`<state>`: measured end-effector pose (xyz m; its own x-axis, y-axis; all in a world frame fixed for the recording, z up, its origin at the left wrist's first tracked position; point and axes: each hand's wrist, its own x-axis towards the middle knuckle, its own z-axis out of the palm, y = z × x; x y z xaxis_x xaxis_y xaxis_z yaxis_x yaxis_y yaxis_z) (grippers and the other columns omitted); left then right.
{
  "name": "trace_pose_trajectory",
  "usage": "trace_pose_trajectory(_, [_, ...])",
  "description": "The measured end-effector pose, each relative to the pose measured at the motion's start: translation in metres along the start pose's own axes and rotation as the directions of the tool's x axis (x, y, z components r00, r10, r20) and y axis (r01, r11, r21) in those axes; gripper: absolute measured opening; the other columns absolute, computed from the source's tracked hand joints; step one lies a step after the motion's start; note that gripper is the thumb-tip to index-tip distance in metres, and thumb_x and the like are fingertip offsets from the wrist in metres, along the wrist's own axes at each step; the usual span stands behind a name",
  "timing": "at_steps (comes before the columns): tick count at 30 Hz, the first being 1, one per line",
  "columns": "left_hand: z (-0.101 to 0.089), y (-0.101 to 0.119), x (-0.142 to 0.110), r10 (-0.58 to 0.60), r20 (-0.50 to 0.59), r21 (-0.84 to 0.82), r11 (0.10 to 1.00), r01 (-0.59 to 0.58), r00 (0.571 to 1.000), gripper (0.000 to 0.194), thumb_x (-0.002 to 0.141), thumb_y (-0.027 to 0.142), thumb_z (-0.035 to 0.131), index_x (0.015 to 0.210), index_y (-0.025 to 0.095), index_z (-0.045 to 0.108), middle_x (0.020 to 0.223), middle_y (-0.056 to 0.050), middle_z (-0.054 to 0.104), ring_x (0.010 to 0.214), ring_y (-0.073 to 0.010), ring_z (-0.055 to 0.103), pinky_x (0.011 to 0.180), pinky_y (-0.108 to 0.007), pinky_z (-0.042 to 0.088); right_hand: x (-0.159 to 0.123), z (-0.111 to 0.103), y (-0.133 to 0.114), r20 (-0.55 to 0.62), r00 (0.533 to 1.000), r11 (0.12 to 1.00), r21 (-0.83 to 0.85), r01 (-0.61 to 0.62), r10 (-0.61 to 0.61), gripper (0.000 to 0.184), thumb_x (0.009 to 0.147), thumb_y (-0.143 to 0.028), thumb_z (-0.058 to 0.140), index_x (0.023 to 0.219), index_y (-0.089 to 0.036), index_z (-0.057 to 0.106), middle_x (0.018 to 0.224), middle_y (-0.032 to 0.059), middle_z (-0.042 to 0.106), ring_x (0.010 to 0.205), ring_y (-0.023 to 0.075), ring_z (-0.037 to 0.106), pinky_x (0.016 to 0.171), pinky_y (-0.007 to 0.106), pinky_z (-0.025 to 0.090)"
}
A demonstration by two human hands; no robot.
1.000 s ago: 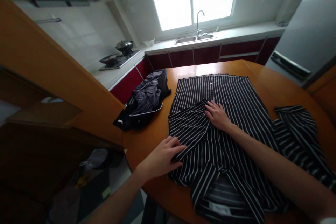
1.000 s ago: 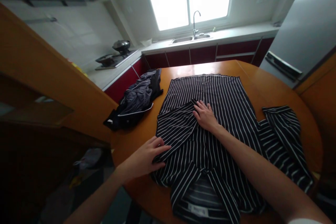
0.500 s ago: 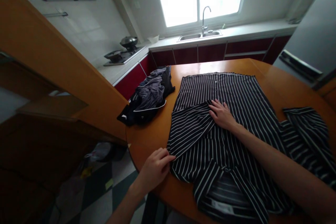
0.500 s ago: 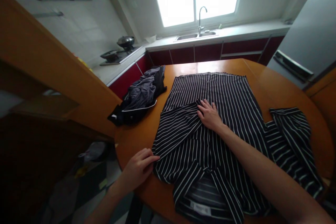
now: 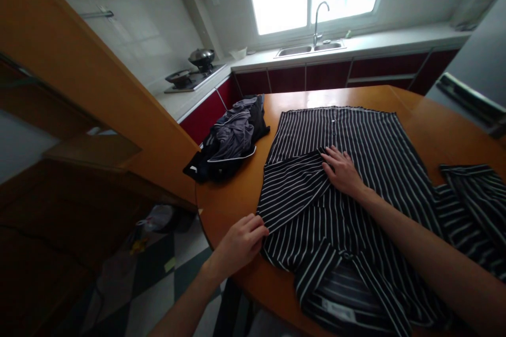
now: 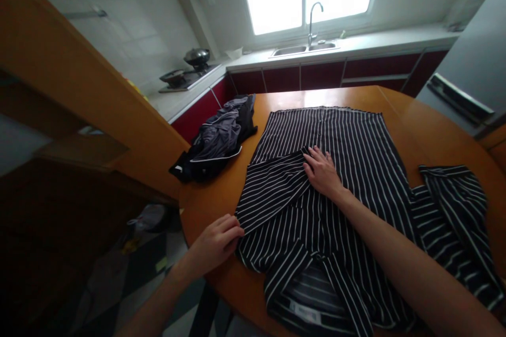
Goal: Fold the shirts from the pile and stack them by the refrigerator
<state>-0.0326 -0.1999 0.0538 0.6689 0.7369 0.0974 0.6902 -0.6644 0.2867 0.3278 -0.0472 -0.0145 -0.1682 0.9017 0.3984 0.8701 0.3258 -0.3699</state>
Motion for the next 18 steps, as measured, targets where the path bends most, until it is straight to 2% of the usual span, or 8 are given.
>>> trace_pose_trajectory(4, [-0.001, -0.004, -0.007, -0.020, 0.017, -0.055, 0.998, 0.020, 1.000, 0.025, 0.086, -0.001, 0.052, 0.094, 0.020, 0.062, 0.096, -0.005, 0.060, 0.093, -0.0191, 0.056, 0.082, -0.031, 0.048, -0.001, 0.002, 0.001, 0.089, 0.996, 0.998, -0.057, 0.001, 0.004, 0.054, 0.101, -0.042, 0.035, 0.149, -0.021, 0.049, 0.159, 0.0111, 0.040, 0.151, 0.0281, 0.025, 0.121, 0.059, 0.020])
trace_pose_trajectory(8, [-0.017, -0.006, -0.009, -0.019, 0.101, -0.124, 0.992, 0.031, 0.995, 0.014, 0.092, 0.011, 0.057, 0.096, 0.022, 0.066, 0.094, -0.003, 0.063, 0.090, -0.0182, 0.059, 0.082, -0.031, 0.049, -0.002, 0.002, -0.001, 0.151, 0.988, 0.994, -0.113, -0.014, 0.031, 0.054, 0.102, -0.045, 0.032, 0.145, -0.020, 0.053, 0.160, 0.0120, 0.038, 0.152, 0.0294, 0.024, 0.120, 0.061, 0.019])
trace_pose_trajectory(10, [-0.028, -0.007, -0.002, -0.063, 0.048, -0.184, 0.980, 0.071, 0.997, 0.014, 0.098, 0.018, 0.052, 0.098, 0.022, 0.066, 0.095, -0.004, 0.065, 0.090, -0.0175, 0.061, 0.083, -0.031, 0.050, -0.002, 0.002, -0.001, 0.168, 0.985, 0.992, -0.123, -0.014, 0.035, 0.054, 0.103, -0.045, 0.031, 0.145, -0.019, 0.053, 0.160, 0.0120, 0.037, 0.152, 0.0292, 0.024, 0.121, 0.060, 0.019])
trace_pose_trajectory(14, [-0.037, -0.009, 0.035, -0.199, -0.209, -0.275, 0.952, 0.137, 0.957, 0.026, 0.103, 0.020, 0.042, 0.112, 0.022, 0.066, 0.112, -0.007, 0.068, 0.106, -0.0182, 0.063, 0.096, -0.034, 0.051, -0.002, 0.002, 0.000, 0.189, 0.981, 0.990, -0.138, -0.015, 0.041, 0.055, 0.103, -0.045, 0.030, 0.147, -0.020, 0.051, 0.161, 0.0117, 0.036, 0.152, 0.0291, 0.024, 0.120, 0.061, 0.020])
trace_pose_trajectory(16, [-0.031, -0.009, 0.064, -0.165, -0.262, -0.259, 0.961, 0.096, 0.951, 0.030, 0.103, 0.020, 0.041, 0.121, 0.023, 0.065, 0.126, -0.007, 0.066, 0.119, -0.0187, 0.061, 0.106, -0.036, 0.048, -0.002, 0.002, -0.001, 0.203, 0.978, 0.989, -0.144, -0.015, 0.044, 0.055, 0.103, -0.043, 0.029, 0.148, -0.019, 0.049, 0.161, 0.0123, 0.035, 0.152, 0.0293, 0.025, 0.120, 0.061, 0.021])
trace_pose_trajectory(18, [-0.016, -0.010, 0.092, -0.086, -0.241, -0.194, 0.980, 0.039, 0.967, 0.035, 0.104, 0.023, 0.040, 0.132, 0.022, 0.060, 0.141, -0.008, 0.059, 0.132, -0.0200, 0.053, 0.114, -0.040, 0.041, -0.001, 0.000, -0.002, 0.211, 0.976, 0.988, -0.151, -0.015, 0.047, 0.055, 0.102, -0.038, 0.029, 0.151, -0.018, 0.044, 0.162, 0.0126, 0.034, 0.151, 0.0287, 0.026, 0.120, 0.060, 0.022])
